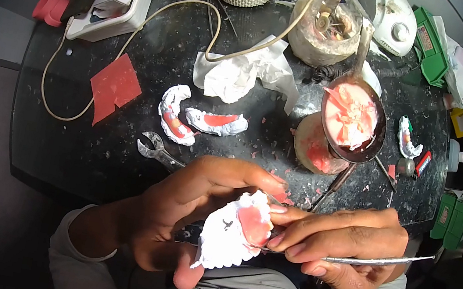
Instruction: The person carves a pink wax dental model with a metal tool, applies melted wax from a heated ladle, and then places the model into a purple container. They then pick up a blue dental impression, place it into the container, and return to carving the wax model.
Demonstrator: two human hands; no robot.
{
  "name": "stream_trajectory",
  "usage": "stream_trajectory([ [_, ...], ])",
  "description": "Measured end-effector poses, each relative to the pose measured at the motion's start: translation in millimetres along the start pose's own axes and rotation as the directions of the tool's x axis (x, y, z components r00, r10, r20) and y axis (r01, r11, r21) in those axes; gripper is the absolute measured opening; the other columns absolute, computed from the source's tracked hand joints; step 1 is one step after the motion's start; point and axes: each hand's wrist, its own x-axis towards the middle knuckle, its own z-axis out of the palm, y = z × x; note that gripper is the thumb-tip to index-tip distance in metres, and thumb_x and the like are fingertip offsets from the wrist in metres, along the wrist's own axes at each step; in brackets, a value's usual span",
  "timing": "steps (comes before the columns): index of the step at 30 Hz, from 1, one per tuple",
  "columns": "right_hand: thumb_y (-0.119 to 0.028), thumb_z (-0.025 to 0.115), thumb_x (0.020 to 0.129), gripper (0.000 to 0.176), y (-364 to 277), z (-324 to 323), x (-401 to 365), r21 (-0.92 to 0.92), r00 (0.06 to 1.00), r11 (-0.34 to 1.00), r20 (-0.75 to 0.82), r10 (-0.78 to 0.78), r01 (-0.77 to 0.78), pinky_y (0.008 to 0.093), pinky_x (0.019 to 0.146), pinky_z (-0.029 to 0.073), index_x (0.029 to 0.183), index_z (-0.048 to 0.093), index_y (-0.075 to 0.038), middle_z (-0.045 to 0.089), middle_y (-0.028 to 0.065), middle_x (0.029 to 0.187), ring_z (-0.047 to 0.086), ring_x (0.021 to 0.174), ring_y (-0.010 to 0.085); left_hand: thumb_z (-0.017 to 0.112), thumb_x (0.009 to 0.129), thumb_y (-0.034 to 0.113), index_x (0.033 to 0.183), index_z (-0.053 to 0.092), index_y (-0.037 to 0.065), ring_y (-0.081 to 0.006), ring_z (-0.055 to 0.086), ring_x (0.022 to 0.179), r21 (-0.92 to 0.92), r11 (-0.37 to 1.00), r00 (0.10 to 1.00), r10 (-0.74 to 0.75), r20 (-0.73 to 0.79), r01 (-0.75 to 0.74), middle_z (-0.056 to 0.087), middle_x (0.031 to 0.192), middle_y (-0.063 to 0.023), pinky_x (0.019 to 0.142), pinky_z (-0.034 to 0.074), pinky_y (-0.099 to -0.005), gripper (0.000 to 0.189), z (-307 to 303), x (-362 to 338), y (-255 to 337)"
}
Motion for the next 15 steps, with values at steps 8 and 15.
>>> stream_trajectory([
  [8, -0.016, 0.077, 0.087, 0.021, -1.7, -4.9, 2.7, 0.044, 0.999, 0.998, 0.012, 0.033, -0.033, 0.056, 0.095, 0.055, 0.084, 0.073, 0.004, 0.073, 0.0239, 0.084, 0.075, 0.089, 0.0373, 0.071, 0.074, 0.07, 0.137, 0.031, -0.012, -0.0207, 0.063, 0.108, -0.081, 0.991, 0.987, -0.114, -0.113, 0.106, 0.059, 0.119, -0.0186, 0.096, 0.051, -0.0338, 0.11, 3.0, 0.8, 4.3],
  [15, 0.011, 0.067, 0.087, 0.018, -3.4, -19.2, 7.6, 0.046, 0.963, 0.999, 0.271, -0.019, 0.006, 0.05, 0.103, 0.05, 0.105, 0.068, 0.015, 0.07, 0.0305, 0.103, 0.07, 0.106, 0.039, 0.072, 0.071, 0.068, 0.136, 0.033, -0.01, -0.0192, 0.065, 0.104, -0.094, 0.988, 0.989, -0.129, -0.066, 0.123, 0.061, 0.116, -0.017, 0.096, 0.052, -0.0344, 0.109, 1.3, -0.1, 3.4],
])
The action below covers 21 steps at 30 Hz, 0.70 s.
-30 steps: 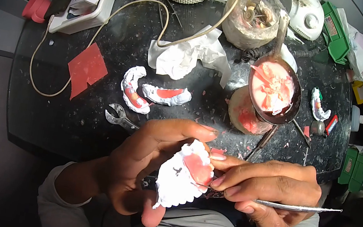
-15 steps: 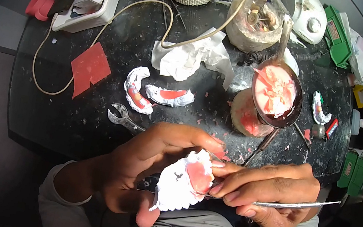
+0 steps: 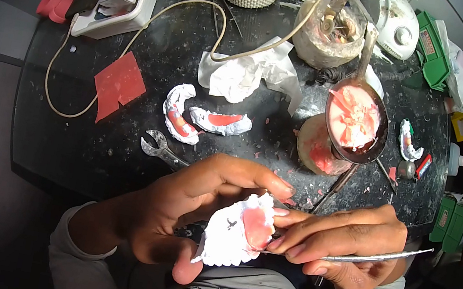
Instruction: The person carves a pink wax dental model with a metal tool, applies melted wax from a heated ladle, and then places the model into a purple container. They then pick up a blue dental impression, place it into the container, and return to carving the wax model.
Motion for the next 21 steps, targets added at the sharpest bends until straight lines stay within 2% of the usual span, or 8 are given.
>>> stream_trajectory([
  [8, 0.012, 0.066, 0.087, 0.019, 2.6, 1.5, -1.3, 0.012, 1.0, 1.0, -0.004, 0.014, -0.014, 0.0509, 0.104, 0.049, 0.106, 0.068, 0.016, 0.07, 0.0309, 0.104, 0.07, 0.106, 0.0384, 0.073, 0.072, 0.067, 0.137, 0.033, -0.009, -0.0193, 0.064, 0.107, -0.003, 0.999, 0.999, -0.041, -0.002, 0.041, 0.061, 0.117, -0.017, 0.097, 0.052, -0.0349, 0.108, 1.7, 1.4, 4.8],
  [10, 0.013, 0.065, 0.087, 0.019, 4.6, 4.7, -1.6, -0.021, 0.998, 0.999, -0.048, -0.043, 0.042, 0.0529, 0.104, 0.049, 0.106, 0.067, 0.017, 0.069, 0.0315, 0.104, 0.07, 0.106, 0.0389, 0.073, 0.074, 0.066, 0.138, 0.031, -0.01, -0.0194, 0.064, 0.104, -0.041, 0.998, 0.988, -0.048, -0.149, 0.042, 0.06, 0.114, -0.0174, 0.095, 0.052, -0.034, 0.108, 8.4, 3.5, 5.8],
  [11, 0.013, 0.065, 0.087, 0.019, 4.9, 5.6, -1.5, -0.022, 0.998, 0.999, -0.047, -0.044, 0.043, 0.0529, 0.104, 0.049, 0.106, 0.067, 0.017, 0.069, 0.0315, 0.104, 0.07, 0.106, 0.0389, 0.073, 0.074, 0.066, 0.138, 0.031, -0.01, -0.0194, 0.064, 0.104, -0.04, 0.998, 0.988, -0.046, -0.149, 0.041, 0.06, 0.114, -0.0174, 0.095, 0.052, -0.034, 0.108, 6.1, 3.1, 4.8],
  [13, 0.012, 0.065, 0.088, 0.018, 5.3, 7.0, -1.5, -0.062, 0.996, 0.997, -0.068, -0.058, 0.054, 0.0544, 0.103, 0.05, 0.105, 0.066, 0.018, 0.069, 0.0321, 0.104, 0.069, 0.106, 0.0393, 0.073, 0.076, 0.065, 0.138, 0.029, -0.009, -0.0189, 0.062, 0.097, 0.14, 0.986, 0.996, 0.088, -0.009, -0.086, 0.059, 0.11, -0.0174, 0.089, 0.052, -0.0316, 0.106, -2.4, 2.8, -0.7],
  [16, 0.012, 0.064, 0.088, 0.017, 9.1, 7.6, -2.0, -0.065, 0.993, 0.996, -0.089, -0.071, 0.066, 0.053, 0.102, 0.051, 0.105, 0.067, 0.017, 0.069, 0.0305, 0.105, 0.069, 0.107, 0.0394, 0.075, 0.077, 0.062, 0.139, 0.027, -0.006, -0.0176, 0.06, 0.09, 0.184, 0.958, 0.975, 0.215, 0.049, -0.22, 0.059, 0.107, -0.0172, 0.08, 0.051, -0.0297, 0.104, -6.8, 6.2, -9.0],
  [17, 0.012, 0.064, 0.088, 0.017, 9.2, 7.6, -2.0, -0.066, 0.993, 0.996, -0.09, -0.072, 0.066, 0.053, 0.102, 0.051, 0.105, 0.067, 0.017, 0.069, 0.0305, 0.105, 0.069, 0.107, 0.0394, 0.075, 0.077, 0.062, 0.139, 0.027, -0.006, -0.0176, 0.06, 0.09, 0.184, 0.958, 0.975, 0.215, 0.051, -0.221, 0.059, 0.107, -0.0172, 0.08, 0.051, -0.0297, 0.104, -8.7, 4.5, -10.4],
  [19, 0.01, 0.064, 0.089, 0.016, 9.4, 7.5, -1.6, -0.082, 0.993, 0.996, -0.111, -0.048, 0.039, 0.0506, 0.101, 0.052, 0.105, 0.068, 0.015, 0.071, 0.0282, 0.105, 0.07, 0.107, 0.039, 0.079, 0.081, 0.047, 0.146, 0.017, -0.007, -0.0292, 0.049, 0.132, 0.103, 0.971, 0.972, 0.201, 0.122, -0.214, 0.036, 0.145, -0.0245, 0.11, 0.04, -0.0415, 0.105, -13.6, 0.0, -11.7],
  [21, 0.01, 0.065, 0.089, 0.016, 10.5, 8.0, -1.3, -0.092, 0.991, 0.995, -0.123, -0.05, 0.039, 0.0495, 0.101, 0.053, 0.105, 0.068, 0.014, 0.071, 0.0274, 0.104, 0.07, 0.107, 0.0389, 0.08, 0.08, 0.046, 0.146, 0.017, -0.007, -0.0287, 0.049, 0.131, 0.128, 0.962, 0.966, 0.225, 0.125, -0.24, 0.036, 0.145, -0.0243, 0.11, 0.04, -0.0412, 0.105, -15.5, 0.3, -13.4],
])
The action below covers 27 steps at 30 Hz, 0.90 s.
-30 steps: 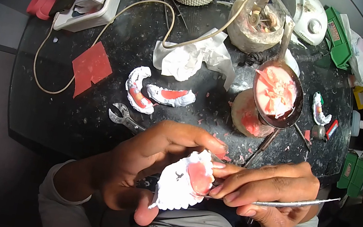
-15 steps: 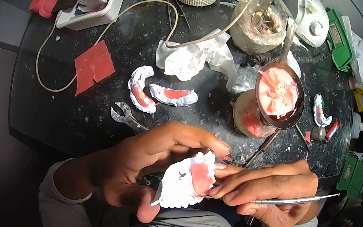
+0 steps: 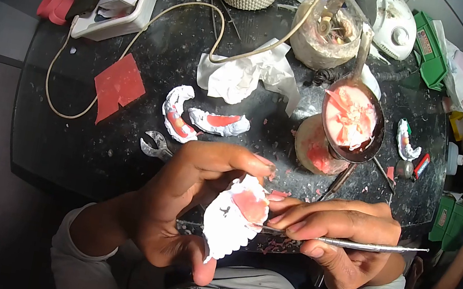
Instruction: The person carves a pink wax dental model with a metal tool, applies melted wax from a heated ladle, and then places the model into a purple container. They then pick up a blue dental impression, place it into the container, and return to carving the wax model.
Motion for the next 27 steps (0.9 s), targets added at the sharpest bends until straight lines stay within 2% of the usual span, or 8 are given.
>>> stream_trajectory([
  [8, 0.008, 0.066, 0.09, 0.015, 0.0, 0.2, 0.4, -0.059, 1.0, 0.998, -0.026, 0.013, -0.015, 0.0474, 0.098, 0.055, 0.104, 0.069, 0.012, 0.072, 0.0264, 0.103, 0.071, 0.105, 0.0382, 0.082, 0.078, 0.047, 0.144, 0.018, -0.007, -0.0274, 0.053, 0.126, 0.183, 0.982, 0.999, 0.045, -0.011, -0.042, 0.037, 0.141, -0.0233, 0.107, 0.043, -0.0401, 0.107, 0.5, -0.7, -1.4],
  [10, 0.007, 0.066, 0.09, 0.016, 0.8, 0.8, 1.3, -0.088, 0.999, 0.996, -0.04, -0.003, -0.001, 0.0467, 0.097, 0.055, 0.104, 0.069, 0.012, 0.072, 0.0262, 0.103, 0.071, 0.104, 0.0376, 0.083, 0.074, 0.055, 0.138, 0.024, -0.002, -0.0218, 0.06, 0.091, 0.243, 0.969, 0.986, 0.089, -0.142, -0.052, 0.052, 0.112, -0.0205, 0.083, 0.054, -0.0362, 0.104, 6.5, 1.4, -6.8],
  [13, 0.007, 0.067, 0.09, 0.016, 6.4, 1.9, -0.5, -0.094, 0.997, 0.995, -0.077, -0.026, 0.019, 0.046, 0.096, 0.056, 0.105, 0.069, 0.012, 0.073, 0.0255, 0.102, 0.072, 0.104, 0.0372, 0.084, 0.077, 0.045, 0.143, 0.024, -0.006, -0.0315, 0.059, 0.117, 0.216, 0.969, 0.991, 0.133, -0.032, -0.123, 0.043, 0.137, -0.0245, 0.102, 0.047, -0.0426, 0.103, -0.2, 4.9, -4.9],
  [18, 0.005, 0.064, 0.093, 0.014, 6.5, 1.2, -3.3, -0.02, 0.993, 1.0, -0.116, 0.019, -0.022, 0.0456, 0.095, 0.056, 0.104, 0.068, 0.012, 0.073, 0.0249, 0.101, 0.072, 0.103, 0.0358, 0.087, 0.071, 0.049, 0.139, 0.025, 0.001, -0.0243, 0.058, 0.098, 0.509, 0.851, 0.99, 0.144, 0.014, -0.131, 0.048, 0.113, -0.0195, 0.096, 0.055, -0.0478, 0.104, -1.6, 6.6, -1.5],
  [20, 0.004, 0.062, 0.094, 0.014, 2.6, 0.4, -6.7, 0.214, 0.98, 0.974, -0.16, 0.117, -0.081, 0.0469, 0.096, 0.056, 0.104, 0.068, 0.012, 0.073, 0.0262, 0.102, 0.071, 0.105, 0.036, 0.087, 0.071, 0.048, 0.14, 0.025, 0.002, -0.0244, 0.057, 0.098, 0.532, 0.835, 0.987, 0.159, 0.014, -0.142, 0.048, 0.112, -0.019, 0.097, 0.055, -0.0494, 0.104, -1.7, 7.2, -1.8],
  [22, 0.004, 0.06, 0.095, 0.013, 1.3, 3.6, -5.8, 0.213, 0.98, 0.976, -0.184, 0.072, -0.032, 0.0491, 0.096, 0.055, 0.103, 0.067, 0.012, 0.072, 0.0269, 0.102, 0.07, 0.106, 0.0373, 0.086, 0.072, 0.05, 0.141, 0.024, 0.0, -0.0238, 0.057, 0.097, 0.53, 0.835, 0.984, 0.178, -0.007, -0.147, 0.049, 0.112, -0.0185, 0.096, 0.055, -0.0491, 0.105, -3.3, 7.0, -4.3],
  [24, -0.019, 0.071, 0.094, 0.021, 1.1, 12.6, -4.7, 0.131, 0.917, 0.991, -0.395, 0.046, 0.007, 0.06, 0.091, 0.055, 0.091, 0.068, 0.002, 0.071, 0.0225, 0.084, 0.073, 0.088, 0.0381, 0.085, 0.072, 0.052, 0.141, 0.024, -0.001, -0.0233, 0.057, 0.097, 0.46, 0.879, 0.984, 0.17, -0.049, -0.129, 0.049, 0.112, -0.0179, 0.095, 0.055, -0.0482, 0.106, -0.9, 5.0, -7.7],
  [27, -0.003, 0.067, 0.091, 0.012, 3.4, 2.6, 0.5, -0.066, 0.965, 0.995, -0.246, -0.085, 0.071, 0.0547, 0.094, 0.056, 0.097, 0.068, 0.008, 0.071, 0.0256, 0.095, 0.072, 0.098, 0.0383, 0.084, 0.072, 0.055, 0.14, 0.024, -0.002, -0.0222, 0.057, 0.096, 0.414, 0.905, 0.985, 0.147, -0.087, -0.098, 0.05, 0.111, -0.0166, 0.093, 0.056, -0.0466, 0.108, -0.5, 4.1, -5.9],
])
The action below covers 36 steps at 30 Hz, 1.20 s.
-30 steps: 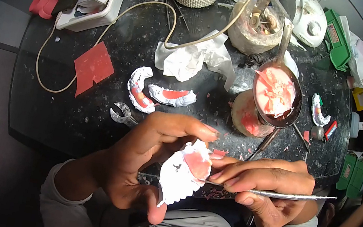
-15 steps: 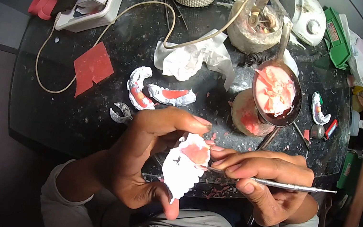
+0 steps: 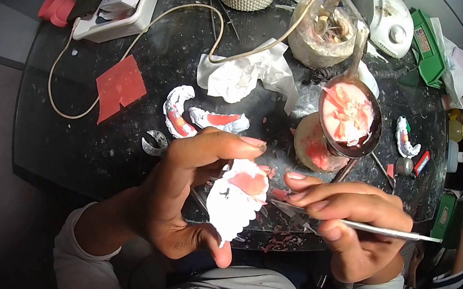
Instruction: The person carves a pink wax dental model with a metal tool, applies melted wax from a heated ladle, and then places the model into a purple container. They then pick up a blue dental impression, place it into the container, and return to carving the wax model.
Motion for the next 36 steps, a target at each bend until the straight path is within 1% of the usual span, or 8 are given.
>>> stream_trajectory([
  [1, 0.01, 0.065, 0.088, 0.014, 0.3, -1.9, 1.7, -0.086, 0.99, 0.993, 0.12, -0.075, 0.086, 0.0519, 0.096, 0.055, 0.102, 0.068, 0.013, 0.071, 0.0278, 0.101, 0.071, 0.102, 0.0383, 0.083, 0.071, 0.057, 0.14, 0.024, -0.002, -0.0216, 0.057, 0.095, 0.039, 0.999, 1.0, -0.01, 0.0, 0.01, 0.05, 0.11, -0.0159, 0.092, 0.056, -0.0457, 0.108, -0.7, 0.2, 0.4],
  [2, 0.011, 0.067, 0.086, 0.016, -0.5, -0.7, 1.5, -0.125, 0.99, 0.988, 0.123, -0.071, 0.086, 0.0515, 0.097, 0.055, 0.102, 0.068, 0.014, 0.071, 0.0275, 0.101, 0.072, 0.1, 0.0372, 0.083, 0.071, 0.057, 0.14, 0.024, -0.002, -0.0216, 0.057, 0.095, 0.037, 0.999, 1.0, -0.01, 0.003, 0.01, 0.05, 0.11, -0.0159, 0.092, 0.056, -0.0457, 0.108, -0.3, 0.3, -0.4],
  [4, 0.011, 0.067, 0.086, 0.016, 0.1, -1.2, 1.2, -0.151, 0.989, 0.985, 0.131, -0.067, 0.086, 0.0512, 0.097, 0.056, 0.102, 0.068, 0.014, 0.071, 0.0276, 0.1, 0.072, 0.099, 0.0367, 0.084, 0.075, 0.049, 0.138, 0.029, -0.007, -0.0333, 0.058, 0.114, 0.047, 0.997, 0.998, 0.061, 0.011, -0.061, 0.046, 0.132, -0.0243, 0.096, 0.051, -0.0415, 0.1, 0.2, -0.5, -2.1],
  [19, 0.009, 0.066, 0.088, 0.013, 2.4, -1.4, 2.4, -0.234, 0.985, 0.968, 0.166, -0.052, 0.091, 0.0502, 0.095, 0.057, 0.1, 0.068, 0.014, 0.071, 0.0257, 0.097, 0.072, 0.097, 0.0341, 0.087, 0.074, 0.042, 0.133, 0.034, -0.005, -0.034, 0.059, 0.108, 0.114, 0.989, 0.995, 0.098, -0.013, -0.096, 0.053, 0.121, -0.0204, 0.089, 0.052, -0.0409, 0.091, 2.6, 2.6, -5.5],
  [21, 0.009, 0.066, 0.088, 0.014, 3.9, -0.4, 0.7, -0.233, 0.986, 0.967, 0.157, -0.062, 0.098, 0.05, 0.095, 0.057, 0.1, 0.068, 0.014, 0.071, 0.0254, 0.097, 0.072, 0.097, 0.0341, 0.087, 0.075, 0.042, 0.133, 0.034, -0.005, -0.0338, 0.059, 0.108, 0.121, 0.988, 0.995, 0.097, -0.008, -0.095, 0.053, 0.121, -0.0204, 0.089, 0.052, -0.0408, 0.091, 2.8, 2.1, -4.9],
  [23, 0.005, 0.064, 0.089, 0.009, 3.9, 3.1, -1.6, -0.228, 0.996, 0.973, 0.084, -0.029, 0.047, 0.0477, 0.093, 0.057, 0.095, 0.07, 0.008, 0.073, 0.0241, 0.097, 0.071, 0.103, 0.0384, 0.087, 0.075, 0.042, 0.133, 0.034, -0.005, -0.0335, 0.059, 0.108, 0.129, 0.987, 0.995, 0.096, -0.003, -0.095, 0.052, 0.122, -0.0204, 0.089, 0.052, -0.0406, 0.092, 2.6, 2.2, -5.2],
  [31, 0.003, 0.065, 0.09, 0.01, 3.0, 4.8, -1.4, -0.235, 0.996, 0.971, 0.092, -0.011, 0.033, 0.047, 0.093, 0.057, 0.096, 0.069, 0.008, 0.073, 0.0237, 0.098, 0.071, 0.103, 0.0383, 0.086, 0.075, 0.043, 0.135, 0.032, -0.007, -0.031, 0.057, 0.111, 0.1, 0.995, 0.999, 0.022, 0.029, -0.025, 0.047, 0.124, -0.0233, 0.095, 0.05, -0.0388, 0.096, -1.1, -3.9, -4.1],
  [36, 0.003, 0.064, 0.09, 0.01, 6.1, 4.5, -1.5, -0.196, 0.995, 0.98, 0.099, -0.01, 0.03, 0.0467, 0.093, 0.057, 0.097, 0.07, 0.008, 0.073, 0.0242, 0.098, 0.071, 0.103, 0.0381, 0.085, 0.075, 0.045, 0.136, 0.03, -0.007, -0.0299, 0.057, 0.111, 0.025, 0.999, 0.999, 0.035, 0.009, -0.035, 0.046, 0.123, -0.0239, 0.095, 0.049, -0.0378, 0.098, 2.6, -2.5, -5.9],
])
